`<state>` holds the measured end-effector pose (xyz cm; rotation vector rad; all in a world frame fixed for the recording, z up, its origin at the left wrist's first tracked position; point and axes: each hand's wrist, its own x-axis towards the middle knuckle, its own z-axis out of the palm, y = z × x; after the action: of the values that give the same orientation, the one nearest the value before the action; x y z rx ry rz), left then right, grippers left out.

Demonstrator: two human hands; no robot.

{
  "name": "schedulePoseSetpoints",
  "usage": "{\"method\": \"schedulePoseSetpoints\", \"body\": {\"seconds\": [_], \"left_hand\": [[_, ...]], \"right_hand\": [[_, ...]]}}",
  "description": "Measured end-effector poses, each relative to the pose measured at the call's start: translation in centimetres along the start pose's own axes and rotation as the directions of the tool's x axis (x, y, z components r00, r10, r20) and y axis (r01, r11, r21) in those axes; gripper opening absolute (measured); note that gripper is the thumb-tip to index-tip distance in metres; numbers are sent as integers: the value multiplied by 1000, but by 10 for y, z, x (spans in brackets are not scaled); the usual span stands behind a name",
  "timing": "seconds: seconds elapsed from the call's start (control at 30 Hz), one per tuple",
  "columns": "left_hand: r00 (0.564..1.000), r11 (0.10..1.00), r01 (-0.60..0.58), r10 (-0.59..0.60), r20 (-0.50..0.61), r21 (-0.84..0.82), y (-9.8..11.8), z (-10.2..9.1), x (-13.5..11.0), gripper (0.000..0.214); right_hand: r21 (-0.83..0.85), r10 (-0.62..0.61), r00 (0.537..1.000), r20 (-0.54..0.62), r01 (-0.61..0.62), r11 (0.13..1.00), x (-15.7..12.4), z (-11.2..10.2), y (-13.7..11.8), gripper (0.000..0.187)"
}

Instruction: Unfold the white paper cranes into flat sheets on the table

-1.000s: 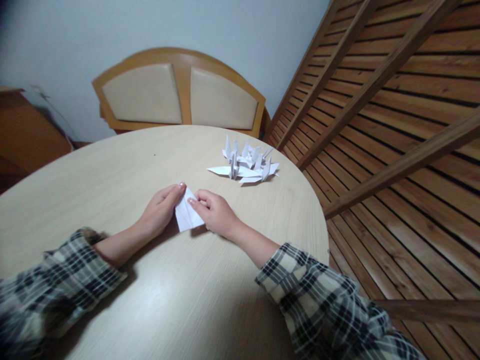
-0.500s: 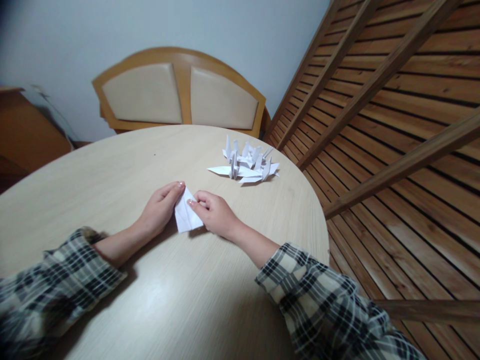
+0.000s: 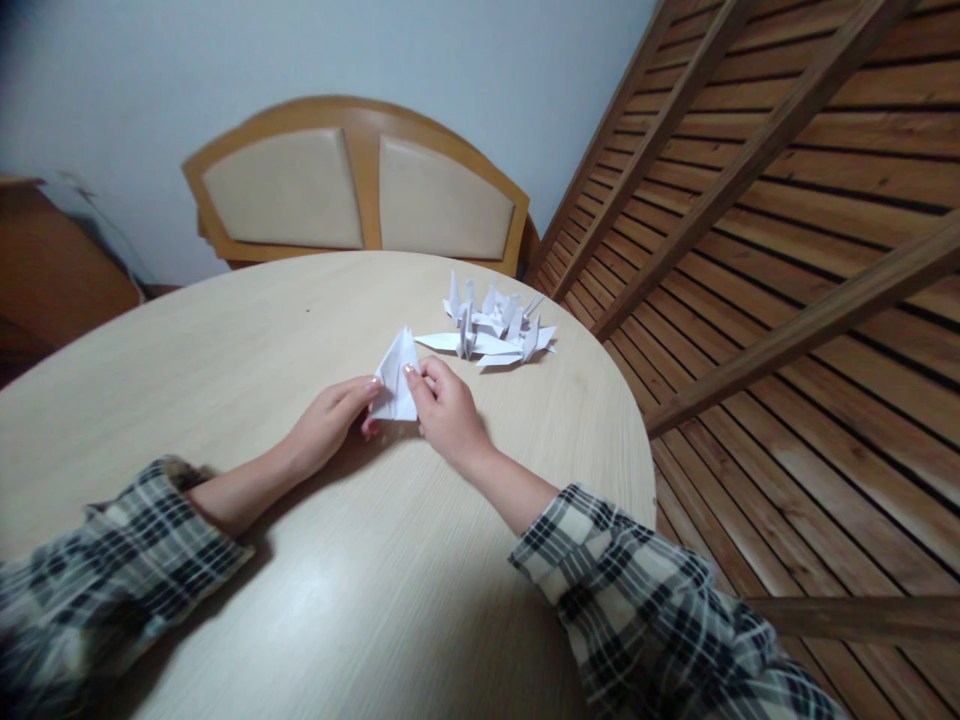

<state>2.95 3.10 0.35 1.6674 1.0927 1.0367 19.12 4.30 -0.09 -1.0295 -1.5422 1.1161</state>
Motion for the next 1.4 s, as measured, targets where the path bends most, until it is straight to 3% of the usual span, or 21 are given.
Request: {"method": "schedulePoseSetpoints", "body": {"seconds": [0.13, 0.33, 0.47, 0.87, 1.1, 1.4], "left_hand": [[998, 999, 17, -18, 62, 29, 3, 1, -1, 40], [1000, 1000, -1, 1, 3, 2, 0, 2, 0, 38], [1000, 1000, -6, 5, -30, -11, -3, 1, 0, 39], [999, 999, -7, 5, -43, -47, -7, 1, 1, 35], [1000, 994, -7, 7, 4, -113, -5, 1, 1, 30], [1000, 992, 5, -7, -11, -128, -5, 1, 2, 31]], "right_hand": [[8, -21, 1000, -14, 21, 1000, 1, 0, 1, 30], [42, -70, 997, -24, 71, 997, 2, 0, 3, 25], [19, -116, 990, -78, 118, 993, 2, -1, 4, 35], [-35, -136, 990, -28, 135, 990, 0, -1, 0, 28], [70, -170, 985, 1, 169, 983, 2, 2, 4, 25], [93, -126, 990, 58, 120, 988, -1, 3, 3, 20]]}}
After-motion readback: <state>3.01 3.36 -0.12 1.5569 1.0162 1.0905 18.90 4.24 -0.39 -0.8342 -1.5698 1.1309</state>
